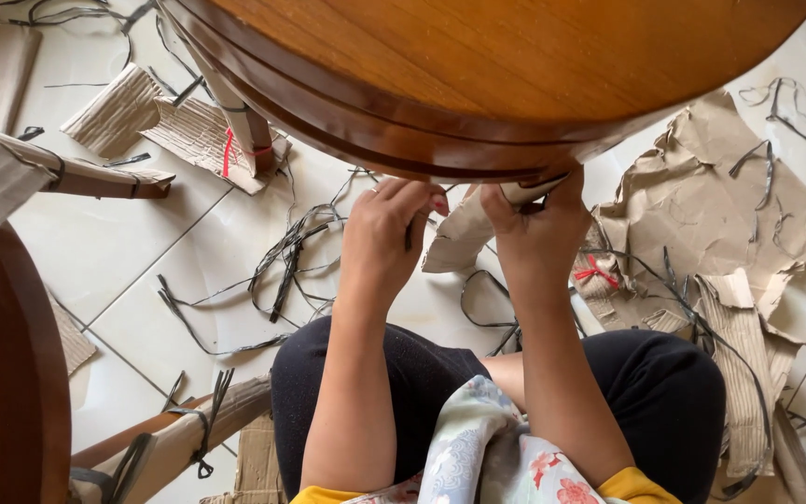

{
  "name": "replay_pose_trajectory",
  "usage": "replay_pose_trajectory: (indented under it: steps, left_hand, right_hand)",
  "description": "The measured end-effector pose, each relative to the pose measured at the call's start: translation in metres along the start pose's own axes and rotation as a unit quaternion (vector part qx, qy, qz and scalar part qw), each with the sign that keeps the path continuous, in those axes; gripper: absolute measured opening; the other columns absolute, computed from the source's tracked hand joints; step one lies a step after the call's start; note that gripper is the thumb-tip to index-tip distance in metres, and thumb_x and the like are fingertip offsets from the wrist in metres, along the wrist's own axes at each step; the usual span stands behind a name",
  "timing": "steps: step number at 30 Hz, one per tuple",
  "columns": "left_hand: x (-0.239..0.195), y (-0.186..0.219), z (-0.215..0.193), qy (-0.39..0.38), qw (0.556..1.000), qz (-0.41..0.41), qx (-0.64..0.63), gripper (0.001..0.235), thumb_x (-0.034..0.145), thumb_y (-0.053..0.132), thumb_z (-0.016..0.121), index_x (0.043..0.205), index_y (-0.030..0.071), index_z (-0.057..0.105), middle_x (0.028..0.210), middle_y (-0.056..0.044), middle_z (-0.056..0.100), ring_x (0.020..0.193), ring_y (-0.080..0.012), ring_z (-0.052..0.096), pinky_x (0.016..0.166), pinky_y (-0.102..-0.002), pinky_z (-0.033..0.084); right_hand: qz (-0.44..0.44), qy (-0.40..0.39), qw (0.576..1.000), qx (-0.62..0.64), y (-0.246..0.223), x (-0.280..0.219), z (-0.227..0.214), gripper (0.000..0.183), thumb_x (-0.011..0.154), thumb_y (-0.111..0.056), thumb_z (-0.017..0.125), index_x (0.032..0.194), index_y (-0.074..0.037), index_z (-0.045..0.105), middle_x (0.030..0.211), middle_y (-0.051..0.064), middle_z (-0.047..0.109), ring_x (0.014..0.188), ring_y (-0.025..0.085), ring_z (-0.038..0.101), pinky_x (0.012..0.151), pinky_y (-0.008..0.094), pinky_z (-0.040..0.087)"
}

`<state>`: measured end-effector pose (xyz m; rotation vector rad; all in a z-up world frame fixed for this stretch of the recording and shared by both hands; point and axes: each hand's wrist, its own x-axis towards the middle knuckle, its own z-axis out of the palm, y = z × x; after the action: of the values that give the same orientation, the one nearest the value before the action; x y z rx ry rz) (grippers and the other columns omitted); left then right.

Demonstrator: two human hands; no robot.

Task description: Wrapping stool legs with protective cardboard and securing them with plastic ties

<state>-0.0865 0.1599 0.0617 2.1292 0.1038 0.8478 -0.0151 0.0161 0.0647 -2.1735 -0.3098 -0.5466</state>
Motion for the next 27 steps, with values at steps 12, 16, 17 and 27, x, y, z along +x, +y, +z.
replay_pose_trajectory:
  steps: [12, 16, 17, 27]
  left_hand:
    - [-0.016, 0.003, 0.052, 0.029, 0.968, 0.09, -0.232, 0.03, 0.106, 0.021, 0.053, 0.082, 0.013, 0.068, 0.103, 0.0, 0.07, 0.087, -0.0194, 0.067, 0.086, -0.032, 0.057]
    - [-0.017, 0.006, 0.066, 0.047, 0.955, 0.078, -0.284, 0.031, 0.102, 0.03, 0.059, 0.081, 0.01, 0.07, 0.098, -0.003, 0.072, 0.085, -0.0194, 0.07, 0.083, -0.03, 0.057]
    - [-0.017, 0.008, 0.07, 0.052, 0.946, 0.072, -0.312, 0.034, 0.101, 0.032, 0.06, 0.08, 0.008, 0.071, 0.096, -0.004, 0.072, 0.082, -0.0193, 0.07, 0.081, -0.031, 0.058]
    - [-0.006, 0.037, 0.086, 0.123, 0.943, 0.122, -0.283, 0.007, 0.089, 0.009, 0.079, 0.085, 0.004, 0.076, 0.096, -0.009, 0.075, 0.083, -0.0219, 0.074, 0.083, -0.034, 0.061]
  right_hand:
    - [-0.031, -0.015, 0.985, 0.171, 0.024, 0.005, -0.006, 0.058, 0.08, -0.029, 0.097, 0.114, 0.0, 0.061, 0.086, 0.017, 0.069, 0.075, 0.029, 0.073, 0.059, 0.04, 0.061]
    - [-0.062, -0.062, 0.985, 0.151, 0.022, 0.017, -0.021, 0.048, 0.086, -0.028, 0.092, 0.1, -0.001, 0.055, 0.071, 0.013, 0.063, 0.047, 0.023, 0.062, 0.048, 0.035, 0.055]
    - [-0.087, -0.084, 0.986, 0.119, 0.024, 0.019, -0.027, 0.048, 0.093, -0.038, 0.081, 0.098, 0.0, 0.053, 0.067, 0.013, 0.063, 0.046, 0.026, 0.063, 0.05, 0.036, 0.054]
    - [-0.125, -0.161, 0.977, 0.062, -0.011, 0.037, -0.073, 0.055, 0.113, -0.041, 0.031, 0.104, 0.003, 0.063, 0.068, 0.026, 0.064, 0.064, 0.053, 0.065, 0.054, 0.05, 0.05]
